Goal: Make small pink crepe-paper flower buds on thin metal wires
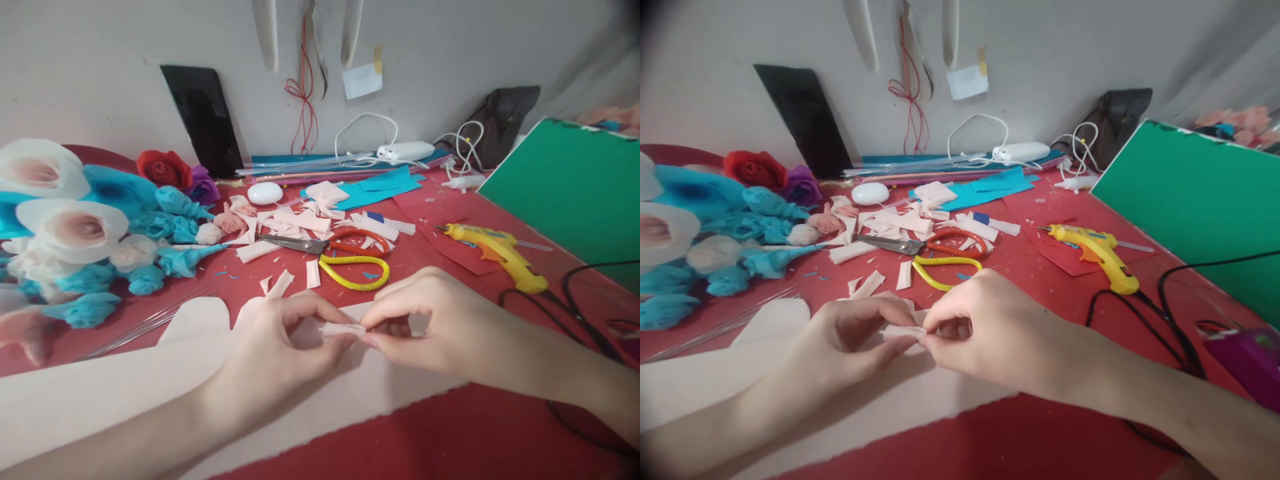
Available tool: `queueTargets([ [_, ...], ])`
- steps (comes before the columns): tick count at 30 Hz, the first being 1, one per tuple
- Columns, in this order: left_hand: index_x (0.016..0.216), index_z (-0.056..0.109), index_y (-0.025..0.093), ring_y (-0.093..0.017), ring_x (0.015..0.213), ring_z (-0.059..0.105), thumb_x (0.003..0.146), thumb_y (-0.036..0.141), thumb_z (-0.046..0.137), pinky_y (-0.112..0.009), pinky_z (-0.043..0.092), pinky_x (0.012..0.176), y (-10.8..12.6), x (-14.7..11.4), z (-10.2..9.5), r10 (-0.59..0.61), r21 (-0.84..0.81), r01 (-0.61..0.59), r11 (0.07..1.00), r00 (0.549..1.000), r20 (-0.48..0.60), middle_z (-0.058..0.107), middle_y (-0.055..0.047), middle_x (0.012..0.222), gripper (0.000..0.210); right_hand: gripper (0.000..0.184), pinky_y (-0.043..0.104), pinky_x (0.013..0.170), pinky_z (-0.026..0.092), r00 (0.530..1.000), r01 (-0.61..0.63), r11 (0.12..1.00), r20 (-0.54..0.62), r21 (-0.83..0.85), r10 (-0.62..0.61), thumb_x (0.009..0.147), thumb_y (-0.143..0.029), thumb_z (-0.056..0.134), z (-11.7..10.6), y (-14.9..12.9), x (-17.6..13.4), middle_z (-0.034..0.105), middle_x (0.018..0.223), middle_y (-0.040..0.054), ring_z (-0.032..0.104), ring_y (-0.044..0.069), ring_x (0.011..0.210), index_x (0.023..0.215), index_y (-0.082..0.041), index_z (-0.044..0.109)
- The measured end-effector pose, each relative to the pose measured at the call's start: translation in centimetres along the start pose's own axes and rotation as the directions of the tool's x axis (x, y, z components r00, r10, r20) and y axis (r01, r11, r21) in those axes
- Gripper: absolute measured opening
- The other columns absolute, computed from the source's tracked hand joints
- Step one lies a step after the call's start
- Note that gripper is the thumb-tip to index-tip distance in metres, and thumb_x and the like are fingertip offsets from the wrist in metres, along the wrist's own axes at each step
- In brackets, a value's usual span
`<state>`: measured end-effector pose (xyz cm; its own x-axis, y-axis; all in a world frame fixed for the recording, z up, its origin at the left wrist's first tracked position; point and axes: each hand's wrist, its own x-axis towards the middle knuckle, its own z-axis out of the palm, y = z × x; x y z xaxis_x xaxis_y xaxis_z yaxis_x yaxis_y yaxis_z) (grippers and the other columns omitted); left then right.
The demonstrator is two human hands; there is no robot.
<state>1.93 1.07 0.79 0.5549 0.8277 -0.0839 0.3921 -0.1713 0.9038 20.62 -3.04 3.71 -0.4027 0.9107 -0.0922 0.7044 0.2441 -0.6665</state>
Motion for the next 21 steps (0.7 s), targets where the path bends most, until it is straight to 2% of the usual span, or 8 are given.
queueTargets([
  [3,0.070,0.069,0.020,-0.016,0.067,0.063,0.072,0.027,0.060,-0.023,0.050,0.062,-0.2,-0.1,0.1,-0.009,-0.031,0.009,0.999,1.000,0.003,0.070,0.000,0.070,0.011,0.019,0.018,0.046,0.031,0.999,-0.039,0.998,0.023,-0.048,0.040,0.082,-0.025,0.052,-0.2,-0.2,-0.1,0.056,0.060,-0.0026,0.042,0.006,0.052,0.071,-0.017,0.065],
  [6,0.071,0.067,0.020,-0.017,0.070,0.064,0.073,0.028,0.059,-0.023,0.050,0.063,-0.2,-0.2,0.1,-0.029,-0.043,0.030,0.999,1.000,0.006,0.071,-0.001,0.074,0.011,0.025,0.019,0.048,0.034,0.995,-0.100,0.993,0.010,-0.069,0.101,0.083,-0.039,0.053,-1.3,-0.5,-0.4,0.061,0.068,-0.0015,0.051,0.008,0.058,0.077,-0.019,0.067],
  [9,0.070,0.067,0.020,-0.018,0.073,0.065,0.073,0.028,0.060,-0.024,0.051,0.065,-0.1,-0.3,0.1,-0.032,-0.069,0.033,0.997,0.999,0.012,0.071,-0.001,0.076,0.011,0.028,0.019,0.055,0.040,0.964,-0.218,0.965,-0.186,-0.144,0.190,0.083,-0.046,0.052,-3.4,-0.2,-1.2,0.065,0.083,-0.0006,0.058,0.011,0.071,0.085,-0.022,0.067],
  [12,0.068,0.065,0.020,-0.019,0.076,0.066,0.074,0.028,0.059,-0.025,0.052,0.066,0.2,-0.3,0.1,-0.031,-0.097,0.033,0.995,0.999,0.026,0.072,-0.002,0.078,0.012,0.031,0.024,0.072,0.044,0.825,-0.486,0.835,-0.450,-0.258,0.342,0.084,-0.045,0.050,-5.8,1.3,-2.7,0.064,0.094,0.0039,0.059,0.015,0.082,0.090,-0.018,0.065],
  [15,0.068,0.064,0.019,-0.020,0.077,0.066,0.074,0.029,0.058,-0.027,0.052,0.067,0.4,-0.3,0.1,-0.039,-0.095,0.043,0.995,0.998,0.043,0.073,-0.002,0.079,0.013,0.037,0.037,0.095,0.036,0.689,-0.660,0.701,-0.591,-0.270,0.420,0.093,-0.037,0.037,-7.6,4.3,-4.3,0.050,0.118,0.0150,0.046,0.023,0.112,0.109,-0.008,0.055],
  [16,0.068,0.064,0.019,-0.020,0.077,0.066,0.074,0.029,0.058,-0.027,0.052,0.067,0.4,-0.3,0.1,-0.044,-0.089,0.048,0.995,0.998,0.046,0.073,-0.002,0.080,0.013,0.031,0.042,0.094,0.038,0.636,-0.718,0.650,-0.615,-0.249,0.466,0.092,-0.035,0.043,-7.9,5.6,-4.7,0.048,0.120,0.0118,0.047,0.022,0.110,0.111,-0.013,0.054],
  [19,0.068,0.064,0.019,-0.020,0.078,0.066,0.074,0.031,0.057,-0.026,0.052,0.067,0.2,-0.2,0.2,-0.055,-0.068,0.058,0.996,0.998,0.038,0.072,-0.002,0.081,0.016,0.027,0.037,0.083,0.047,0.506,-0.837,0.526,-0.578,-0.150,0.641,0.089,-0.031,0.050,-8.2,9.8,-5.5,0.053,0.113,0.0090,0.054,0.018,0.097,0.111,-0.015,0.054],
  [21,0.069,0.065,0.020,-0.018,0.077,0.065,0.075,0.032,0.057,-0.024,0.052,0.066,0.0,-0.1,0.3,-0.057,-0.078,0.060,0.995,0.997,0.048,0.072,0.000,0.081,0.016,0.027,0.036,0.081,0.048,0.442,-0.872,0.484,-0.550,-0.076,0.708,0.089,-0.030,0.051,-8.0,12.2,-5.7,0.053,0.112,0.0084,0.055,0.018,0.096,0.112,-0.015,0.053],
])
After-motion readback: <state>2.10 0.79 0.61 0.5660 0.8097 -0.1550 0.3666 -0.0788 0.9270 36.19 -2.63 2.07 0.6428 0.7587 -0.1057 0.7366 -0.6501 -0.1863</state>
